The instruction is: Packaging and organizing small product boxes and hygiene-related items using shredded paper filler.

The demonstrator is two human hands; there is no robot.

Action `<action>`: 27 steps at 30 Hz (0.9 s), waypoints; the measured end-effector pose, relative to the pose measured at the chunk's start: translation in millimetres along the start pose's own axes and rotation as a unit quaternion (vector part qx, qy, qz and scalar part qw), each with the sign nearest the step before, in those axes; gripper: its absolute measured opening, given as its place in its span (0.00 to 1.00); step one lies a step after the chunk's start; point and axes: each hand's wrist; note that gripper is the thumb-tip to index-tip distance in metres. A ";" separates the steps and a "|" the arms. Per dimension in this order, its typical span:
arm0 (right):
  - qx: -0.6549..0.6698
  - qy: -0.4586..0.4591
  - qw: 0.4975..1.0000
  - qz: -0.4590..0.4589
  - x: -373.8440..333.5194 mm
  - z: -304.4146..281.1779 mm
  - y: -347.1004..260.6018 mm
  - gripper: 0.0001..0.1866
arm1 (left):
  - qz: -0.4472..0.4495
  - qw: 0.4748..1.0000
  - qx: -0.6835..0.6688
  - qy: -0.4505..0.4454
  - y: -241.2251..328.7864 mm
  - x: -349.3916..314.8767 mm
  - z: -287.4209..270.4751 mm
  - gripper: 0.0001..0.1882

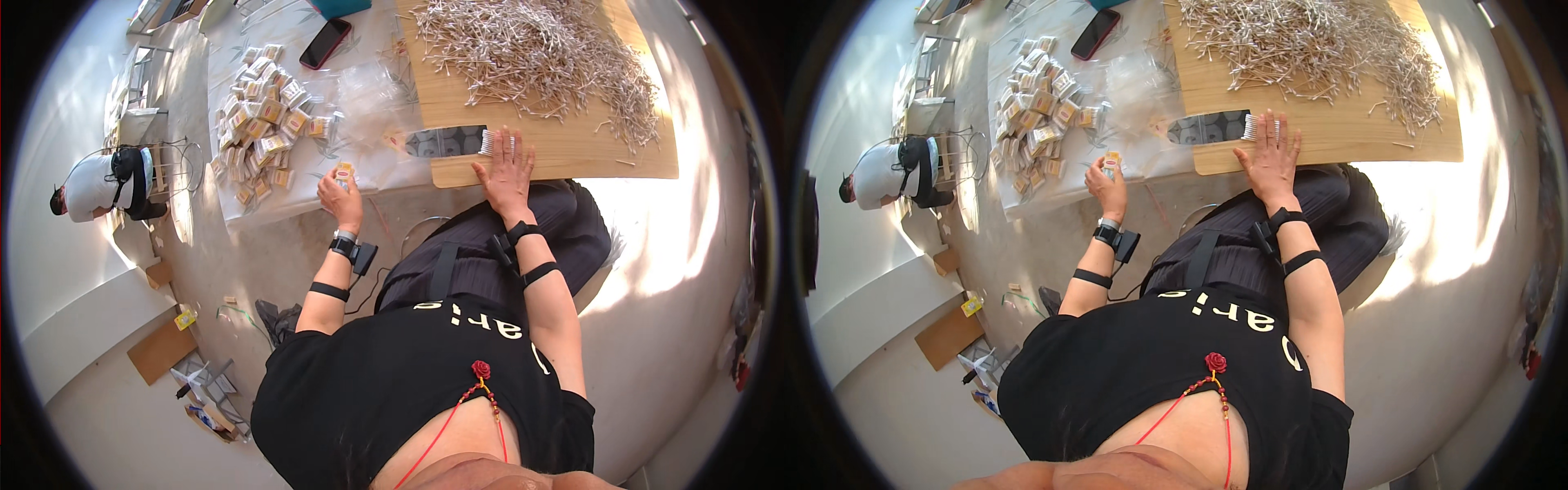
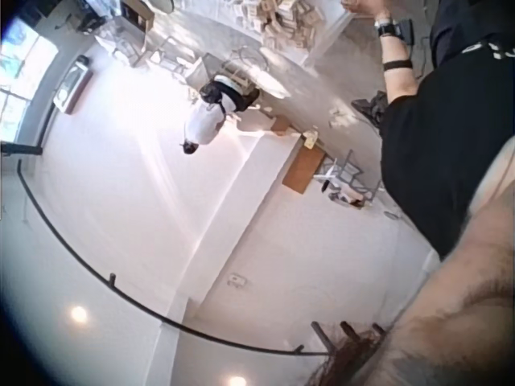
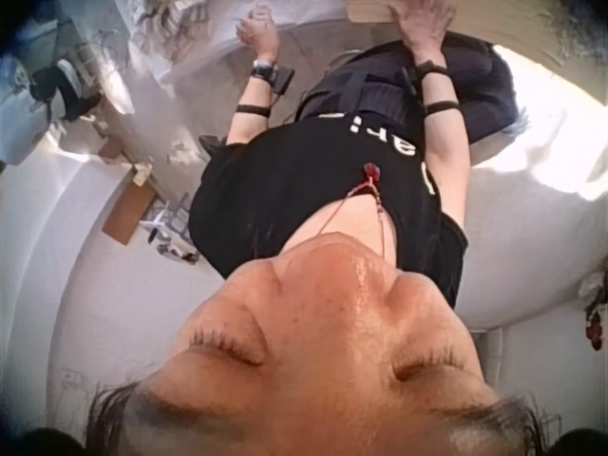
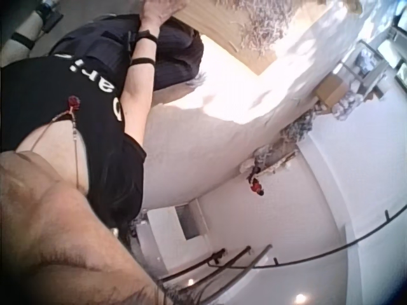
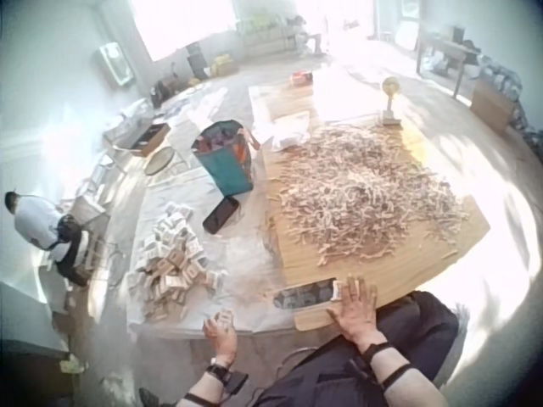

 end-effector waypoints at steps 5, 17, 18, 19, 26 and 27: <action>-0.007 -0.006 1.000 0.004 1.9 -2.7 -5.8 0.49 | -0.112 0.993 0.015 -0.020 -29.2 21.9 -0.9 0.27; -0.007 -0.006 1.000 0.013 0.5 -4.5 -3.6 0.50 | -0.102 0.982 -0.153 -0.029 -41.1 37.6 0.6 0.19; -0.006 -0.005 1.000 0.013 0.4 -4.7 -3.8 0.50 | -0.099 0.981 -0.167 -0.024 -40.9 37.9 -1.6 0.17; 0.003 0.000 1.000 0.010 0.3 -4.8 -3.9 0.49 | -0.096 0.979 -0.181 -0.019 -40.9 38.5 -4.0 0.15; 0.021 0.008 1.000 0.006 -0.4 -11.1 -6.2 0.48 | -0.118 0.916 -0.378 -0.057 -30.9 58.3 -21.9 0.09; 0.019 0.008 1.000 0.014 -0.8 -9.2 -3.9 0.48 | -0.134 0.877 -0.455 -0.073 -12.3 60.6 -21.9 0.08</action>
Point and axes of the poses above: each hand's wrist, its own x-axis towards the middle knuckle, its own z-axis out of the palm, y = z × x, and after that the axes turned 4 degrees about -y, right-handed
